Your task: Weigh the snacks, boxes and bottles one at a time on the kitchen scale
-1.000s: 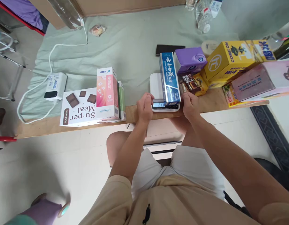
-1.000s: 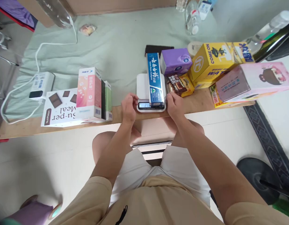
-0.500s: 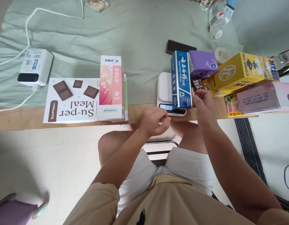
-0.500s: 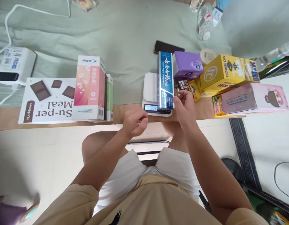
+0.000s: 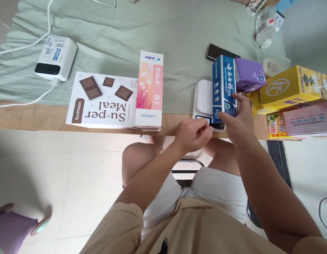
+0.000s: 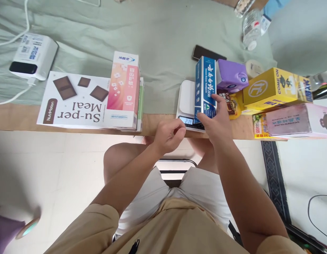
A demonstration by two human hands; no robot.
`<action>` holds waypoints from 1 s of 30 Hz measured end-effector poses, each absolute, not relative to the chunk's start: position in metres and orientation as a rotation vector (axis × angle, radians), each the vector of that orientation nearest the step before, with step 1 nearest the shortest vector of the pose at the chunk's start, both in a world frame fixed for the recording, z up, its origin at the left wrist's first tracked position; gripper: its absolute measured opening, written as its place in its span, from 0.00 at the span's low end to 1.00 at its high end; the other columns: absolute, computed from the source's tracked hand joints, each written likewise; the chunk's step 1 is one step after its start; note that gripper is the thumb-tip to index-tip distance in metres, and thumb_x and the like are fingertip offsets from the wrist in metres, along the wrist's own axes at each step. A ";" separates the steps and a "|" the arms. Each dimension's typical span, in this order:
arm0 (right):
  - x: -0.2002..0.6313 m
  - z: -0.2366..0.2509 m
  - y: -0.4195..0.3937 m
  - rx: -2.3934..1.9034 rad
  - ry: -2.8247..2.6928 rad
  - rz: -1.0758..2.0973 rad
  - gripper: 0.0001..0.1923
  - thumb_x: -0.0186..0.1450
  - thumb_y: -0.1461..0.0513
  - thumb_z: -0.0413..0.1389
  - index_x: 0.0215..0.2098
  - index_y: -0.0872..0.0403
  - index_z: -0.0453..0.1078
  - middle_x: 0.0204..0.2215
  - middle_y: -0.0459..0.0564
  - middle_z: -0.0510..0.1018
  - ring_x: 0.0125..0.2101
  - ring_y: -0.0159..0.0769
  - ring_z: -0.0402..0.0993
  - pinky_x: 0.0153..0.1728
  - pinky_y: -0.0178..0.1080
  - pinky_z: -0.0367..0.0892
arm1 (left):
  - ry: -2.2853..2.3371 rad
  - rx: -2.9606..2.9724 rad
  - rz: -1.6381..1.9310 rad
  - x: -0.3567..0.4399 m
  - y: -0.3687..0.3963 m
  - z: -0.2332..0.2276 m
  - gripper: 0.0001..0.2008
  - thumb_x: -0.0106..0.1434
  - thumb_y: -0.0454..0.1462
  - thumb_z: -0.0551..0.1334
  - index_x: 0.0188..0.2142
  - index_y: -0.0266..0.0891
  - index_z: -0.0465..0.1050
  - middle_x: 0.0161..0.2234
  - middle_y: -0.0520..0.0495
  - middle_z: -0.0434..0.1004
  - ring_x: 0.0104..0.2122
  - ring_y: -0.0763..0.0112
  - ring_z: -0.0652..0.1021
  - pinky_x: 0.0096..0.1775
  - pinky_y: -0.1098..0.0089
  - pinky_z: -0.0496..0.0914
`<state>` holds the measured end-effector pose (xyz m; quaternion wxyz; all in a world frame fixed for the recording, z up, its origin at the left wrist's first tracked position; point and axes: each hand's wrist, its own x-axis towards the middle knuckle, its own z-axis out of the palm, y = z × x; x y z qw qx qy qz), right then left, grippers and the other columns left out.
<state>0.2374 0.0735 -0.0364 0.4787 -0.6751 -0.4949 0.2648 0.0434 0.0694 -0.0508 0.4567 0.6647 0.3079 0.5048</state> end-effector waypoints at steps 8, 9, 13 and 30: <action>0.175 -0.012 0.070 -1.378 -1.006 0.870 0.29 0.54 0.66 0.61 0.53 0.42 0.65 0.49 0.43 0.79 0.41 0.35 0.80 0.36 0.39 0.79 | 0.898 0.765 1.311 0.047 0.058 -0.044 0.15 0.65 0.35 0.62 0.24 0.40 0.60 0.22 0.55 0.58 0.25 0.75 0.60 0.30 0.70 0.56; 0.167 -0.012 0.071 -1.359 -1.029 0.894 0.29 0.55 0.66 0.61 0.53 0.41 0.65 0.49 0.43 0.79 0.41 0.35 0.80 0.35 0.39 0.79 | 0.882 0.573 1.295 0.050 0.056 -0.044 0.16 0.64 0.35 0.62 0.23 0.40 0.58 0.22 0.55 0.56 0.25 0.76 0.59 0.29 0.71 0.55; 0.144 -0.016 0.075 -1.352 -1.083 0.936 0.30 0.54 0.68 0.60 0.53 0.43 0.65 0.47 0.44 0.79 0.40 0.35 0.80 0.34 0.39 0.79 | 0.847 0.229 1.244 0.065 0.041 -0.044 0.17 0.69 0.37 0.53 0.23 0.40 0.56 0.21 0.55 0.54 0.21 0.77 0.58 0.26 0.73 0.55; 0.108 -0.025 0.081 -1.599 -1.216 0.996 0.29 0.56 0.63 0.62 0.56 0.44 0.67 0.49 0.46 0.80 0.42 0.38 0.81 0.42 0.44 0.83 | 0.719 -0.231 1.145 0.045 0.029 -0.022 0.30 0.75 0.43 0.42 0.15 0.39 0.51 0.13 0.55 0.45 0.13 0.80 0.50 0.19 0.76 0.46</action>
